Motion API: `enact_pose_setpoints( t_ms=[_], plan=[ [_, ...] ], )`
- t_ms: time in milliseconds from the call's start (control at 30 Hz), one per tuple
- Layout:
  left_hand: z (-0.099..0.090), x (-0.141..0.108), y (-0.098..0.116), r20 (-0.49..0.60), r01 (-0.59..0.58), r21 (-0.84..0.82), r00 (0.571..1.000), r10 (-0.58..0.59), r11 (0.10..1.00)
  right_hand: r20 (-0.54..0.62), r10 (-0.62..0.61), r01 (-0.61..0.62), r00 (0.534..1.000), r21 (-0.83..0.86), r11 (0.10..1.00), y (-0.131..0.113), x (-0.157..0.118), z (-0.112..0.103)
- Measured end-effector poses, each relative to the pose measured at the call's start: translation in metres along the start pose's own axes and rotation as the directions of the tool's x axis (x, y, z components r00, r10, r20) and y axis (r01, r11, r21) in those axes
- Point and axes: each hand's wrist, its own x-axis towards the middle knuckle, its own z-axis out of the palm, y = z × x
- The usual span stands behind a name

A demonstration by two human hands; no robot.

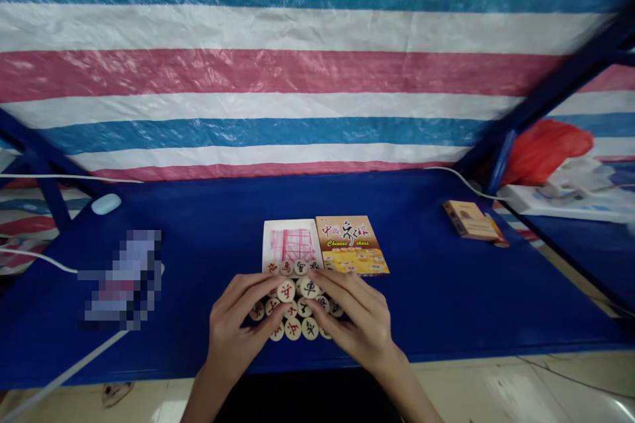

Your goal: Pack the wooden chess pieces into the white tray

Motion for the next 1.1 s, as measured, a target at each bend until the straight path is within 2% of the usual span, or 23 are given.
enact_pose_setpoints(
  t_ms=[100, 167, 267, 333, 500, 700, 867, 1100],
  plan=[
    [-0.008, -0.010, 0.001, -0.048, 0.119, 0.055, 0.992, -0.117, 0.991, -0.077, 0.155, -0.159, 0.985, -0.039, 0.987, -0.006, -0.014, -0.009],
    [-0.014, -0.019, 0.003, -0.076, 0.230, 0.082, 0.972, -0.224, 0.970, -0.068, 0.259, -0.264, 0.963, -0.073, 0.962, -0.009, -0.027, -0.018],
    [-0.022, -0.034, 0.007, -0.098, 0.350, 0.113, 0.935, -0.340, 0.930, -0.027, 0.329, -0.329, 0.944, -0.144, 0.933, -0.009, -0.046, -0.027],
    [-0.024, -0.043, 0.008, -0.096, 0.384, 0.140, 0.923, -0.373, 0.913, -0.013, 0.336, -0.333, 0.942, -0.174, 0.927, -0.008, -0.054, -0.029],
    [-0.023, -0.055, 0.004, -0.030, 0.330, 0.221, 0.943, -0.332, 0.918, 0.039, 0.324, -0.313, 0.945, -0.173, 0.934, -0.005, -0.062, -0.027],
    [-0.017, -0.058, 0.000, -0.043, 0.246, 0.264, 0.969, -0.244, 0.933, 0.064, 0.298, -0.281, 0.952, -0.198, 0.939, -0.005, -0.065, -0.022],
    [-0.012, -0.060, 0.003, -0.070, 0.281, 0.228, 0.960, -0.272, 0.932, 0.049, 0.287, -0.272, 0.957, -0.195, 0.942, -0.007, -0.063, -0.021],
    [-0.010, -0.059, 0.007, -0.115, 0.352, 0.203, 0.935, -0.335, 0.914, -0.038, 0.363, -0.364, 0.931, -0.167, 0.916, -0.011, -0.059, -0.029]
  ],
)
